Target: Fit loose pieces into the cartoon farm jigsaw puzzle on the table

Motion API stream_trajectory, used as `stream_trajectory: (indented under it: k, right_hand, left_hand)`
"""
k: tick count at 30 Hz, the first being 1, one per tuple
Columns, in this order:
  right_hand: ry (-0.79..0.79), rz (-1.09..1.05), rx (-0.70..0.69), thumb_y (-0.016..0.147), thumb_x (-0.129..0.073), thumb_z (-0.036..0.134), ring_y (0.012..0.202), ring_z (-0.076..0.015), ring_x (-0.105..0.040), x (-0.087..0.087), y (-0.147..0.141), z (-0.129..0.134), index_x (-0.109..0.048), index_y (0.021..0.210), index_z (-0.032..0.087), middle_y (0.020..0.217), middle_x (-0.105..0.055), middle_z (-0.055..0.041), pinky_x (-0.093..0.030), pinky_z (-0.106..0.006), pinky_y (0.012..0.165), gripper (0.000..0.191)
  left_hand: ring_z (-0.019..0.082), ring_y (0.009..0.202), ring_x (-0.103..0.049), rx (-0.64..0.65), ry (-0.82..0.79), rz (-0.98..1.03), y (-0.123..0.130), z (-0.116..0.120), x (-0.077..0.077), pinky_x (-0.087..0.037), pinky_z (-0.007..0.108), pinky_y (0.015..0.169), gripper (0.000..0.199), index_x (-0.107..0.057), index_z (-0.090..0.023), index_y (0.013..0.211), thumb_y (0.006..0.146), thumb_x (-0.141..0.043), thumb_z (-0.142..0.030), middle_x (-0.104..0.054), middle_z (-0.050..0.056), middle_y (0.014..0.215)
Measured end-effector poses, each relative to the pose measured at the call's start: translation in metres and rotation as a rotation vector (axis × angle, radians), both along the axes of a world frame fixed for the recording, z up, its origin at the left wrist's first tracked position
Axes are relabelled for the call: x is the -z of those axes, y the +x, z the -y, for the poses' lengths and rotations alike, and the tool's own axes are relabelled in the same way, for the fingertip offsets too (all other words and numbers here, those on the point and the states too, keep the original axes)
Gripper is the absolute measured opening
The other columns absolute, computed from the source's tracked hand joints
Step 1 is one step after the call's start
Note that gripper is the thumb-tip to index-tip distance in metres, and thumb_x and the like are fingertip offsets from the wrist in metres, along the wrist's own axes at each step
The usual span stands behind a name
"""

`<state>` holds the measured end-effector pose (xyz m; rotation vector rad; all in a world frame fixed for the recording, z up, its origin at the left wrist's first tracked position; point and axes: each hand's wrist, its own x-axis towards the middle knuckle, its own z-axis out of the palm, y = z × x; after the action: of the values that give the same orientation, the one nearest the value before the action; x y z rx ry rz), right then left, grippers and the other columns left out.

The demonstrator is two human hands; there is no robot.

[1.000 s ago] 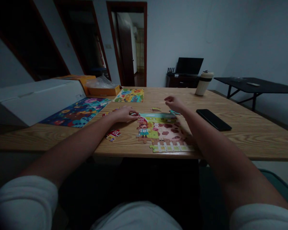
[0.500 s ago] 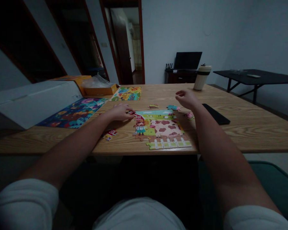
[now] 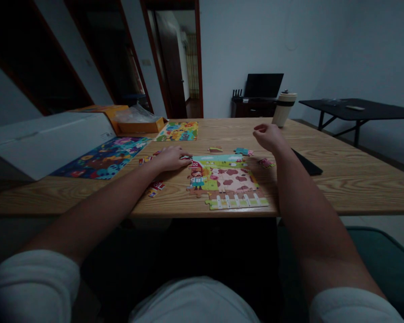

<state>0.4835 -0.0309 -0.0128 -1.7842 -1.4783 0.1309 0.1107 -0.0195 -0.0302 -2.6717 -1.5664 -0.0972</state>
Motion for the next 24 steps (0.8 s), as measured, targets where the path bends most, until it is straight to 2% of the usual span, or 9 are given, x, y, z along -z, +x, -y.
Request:
stream_trajectory:
  k: [5,10,17,22,24]
  right_hand:
    - [0.037,-0.027,0.056,0.082,-0.062,0.027,0.086,-0.0265,-0.069,-0.003,0.005,0.003,-0.077,0.104,0.014,0.099,-0.075,-0.0152,-0.054,-0.035,0.075,0.03]
    - [0.004,-0.001,0.041,0.083,-0.06,0.026,0.087,-0.0275,-0.069,0.001,0.005,-0.002,-0.077,0.099,0.012,0.1,-0.075,-0.0157,-0.053,-0.037,0.078,0.028]
    - [-0.006,0.029,0.005,0.081,-0.061,0.027,0.086,-0.029,-0.07,0.008,0.008,-0.01,-0.077,0.095,0.016,0.095,-0.076,-0.0145,-0.054,-0.038,0.078,0.024]
    - [0.023,-0.014,0.011,0.082,-0.061,0.023,0.086,-0.0275,-0.07,0.011,0.02,-0.011,-0.076,0.098,0.015,0.097,-0.076,-0.0143,-0.054,-0.036,0.076,0.023]
    - [-0.023,0.0,0.019,0.082,-0.061,0.021,0.086,-0.0268,-0.07,0.011,0.025,-0.011,-0.076,0.101,0.014,0.099,-0.076,-0.0146,-0.054,-0.036,0.076,0.025]
  left_hand:
    - [0.037,0.114,-0.054,0.004,0.009,-0.052,0.001,0.002,-0.002,-0.039,0.051,0.095,0.052,-0.069,-0.035,0.129,0.093,-0.043,-0.061,-0.064,0.014,0.122]
    - [0.037,0.118,-0.051,0.024,0.044,-0.075,0.002,0.003,-0.003,-0.038,0.05,0.098,0.05,-0.072,-0.033,0.126,0.092,-0.045,-0.059,-0.062,0.013,0.126]
    - [0.033,0.114,-0.057,-0.022,-0.049,-0.039,0.004,0.003,-0.005,-0.04,0.044,0.097,0.049,-0.071,-0.034,0.127,0.09,-0.05,-0.059,-0.066,0.011,0.125]
    - [0.033,0.114,-0.058,-0.033,-0.071,-0.005,0.004,0.002,-0.005,-0.04,0.044,0.098,0.05,-0.071,-0.033,0.127,0.089,-0.053,-0.059,-0.067,0.011,0.125]
    - [0.033,0.111,-0.059,-0.03,-0.053,-0.013,0.003,-0.001,-0.003,-0.041,0.044,0.097,0.05,-0.071,-0.033,0.126,0.088,-0.052,-0.06,-0.068,0.012,0.123]
